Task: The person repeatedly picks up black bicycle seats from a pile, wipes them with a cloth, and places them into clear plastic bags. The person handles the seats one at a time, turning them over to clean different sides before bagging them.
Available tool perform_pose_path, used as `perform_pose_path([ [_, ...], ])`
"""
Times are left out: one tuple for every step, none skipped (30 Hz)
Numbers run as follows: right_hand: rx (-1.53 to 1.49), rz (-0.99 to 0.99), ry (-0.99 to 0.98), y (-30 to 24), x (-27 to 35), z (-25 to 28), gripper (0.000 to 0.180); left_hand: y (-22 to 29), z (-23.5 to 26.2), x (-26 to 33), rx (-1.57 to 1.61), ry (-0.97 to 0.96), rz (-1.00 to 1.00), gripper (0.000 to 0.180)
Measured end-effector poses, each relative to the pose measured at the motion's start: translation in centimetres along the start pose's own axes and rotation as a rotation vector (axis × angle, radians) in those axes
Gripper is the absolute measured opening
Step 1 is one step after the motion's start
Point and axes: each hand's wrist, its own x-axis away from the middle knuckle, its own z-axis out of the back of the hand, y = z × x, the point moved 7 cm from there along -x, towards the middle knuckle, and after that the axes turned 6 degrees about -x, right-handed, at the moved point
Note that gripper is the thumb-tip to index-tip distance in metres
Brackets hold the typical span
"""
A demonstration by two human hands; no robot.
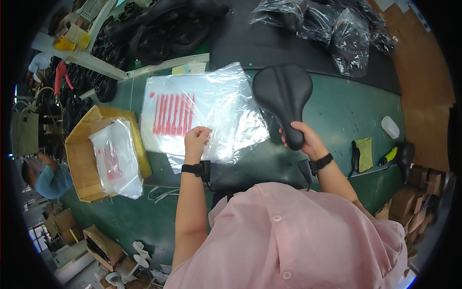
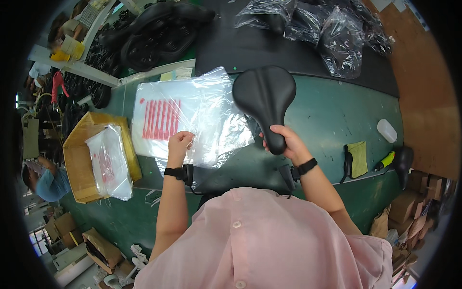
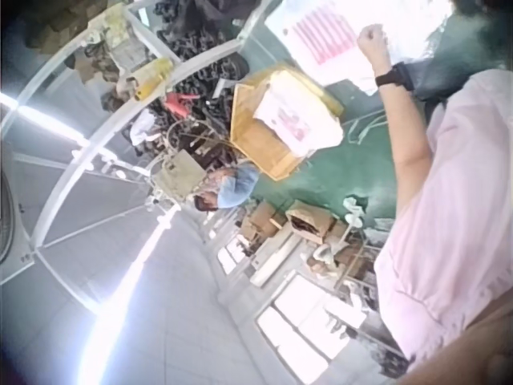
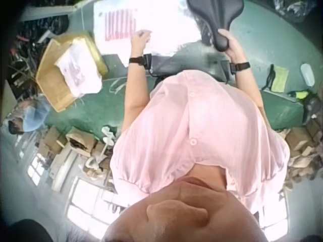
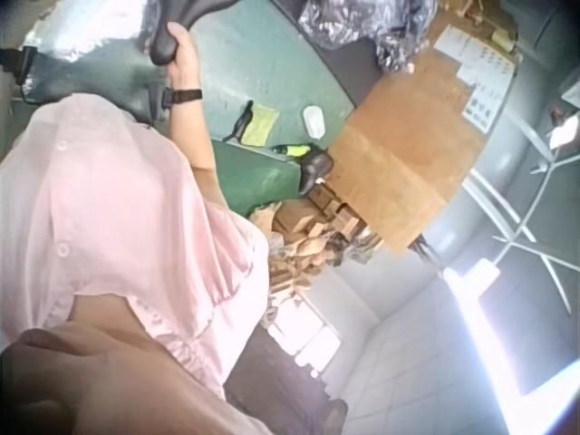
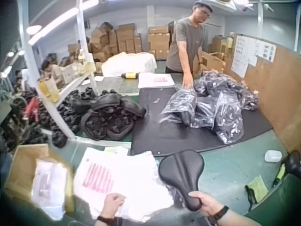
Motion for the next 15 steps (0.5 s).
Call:
perform_pose_path([
  [0.034,0.009,-0.048,-0.3,0.3,-1.3,0.047,0.4,0.4,0.3,0.022,-0.022,-0.006,0.013],
  [0.052,0.009,-0.085,-0.4,0.5,-3.0,0.049,0.7,0.7,0.6,0.045,-0.046,-0.014,0.011],
  [0.068,0.012,-0.119,-0.5,0.5,-4.9,0.05,1.0,0.8,0.7,0.052,-0.059,-0.03,0.01],
  [0.085,0.014,-0.154,-0.4,0.3,-6.9,0.052,1.1,1.0,0.8,0.06,-0.07,-0.046,0.009],
  [0.066,-0.017,-0.204,-0.1,-0.2,-9.2,0.054,1.4,1.0,0.7,0.066,-0.084,-0.066,0.009],
  [0.042,-0.051,-0.167,1.1,-1.4,-9.8,0.054,1.7,0.9,0.5,0.071,-0.102,-0.087,0.011],
  [0.068,-0.086,-0.17,2.2,-3.0,-10.9,0.054,1.8,0.3,0.4,0.149,-0.134,-0.091,0.011],
  [0.054,-0.109,-0.194,3.6,-4.9,-12.0,0.053,2.1,-0.3,0.2,0.224,-0.164,-0.096,0.012],
  [0.069,-0.139,-0.259,4.8,-6.9,-13.4,0.053,2.4,-0.8,0.1,0.299,-0.189,-0.103,0.013],
  [0.085,-0.093,-0.255,5.3,-8.4,-14.8,0.049,3.3,-1.0,0.3,0.297,-0.208,-0.106,0.012],
  [0.119,-0.089,-0.245,6.4,-10.6,-14.7,0.046,3.6,-0.5,0.2,0.379,-0.178,-0.075,0.01],
  [0.154,-0.086,-0.235,7.6,-12.9,-14.0,0.044,3.5,0.0,0.1,0.463,-0.146,-0.043,0.008],
  [0.221,-0.043,-0.184,7.8,-14.0,-13.4,0.043,3.1,1.8,-0.1,0.678,-0.045,-0.008,0.005],
  [0.285,-0.007,-0.13,8.2,-14.8,-12.7,0.042,2.2,3.9,-0.3,0.892,0.064,0.034,0.003],
  [0.353,0.024,-0.08,8.4,-15.2,-12.6,0.042,1.8,5.0,-0.1,0.989,0.004,0.053,0.002],
])
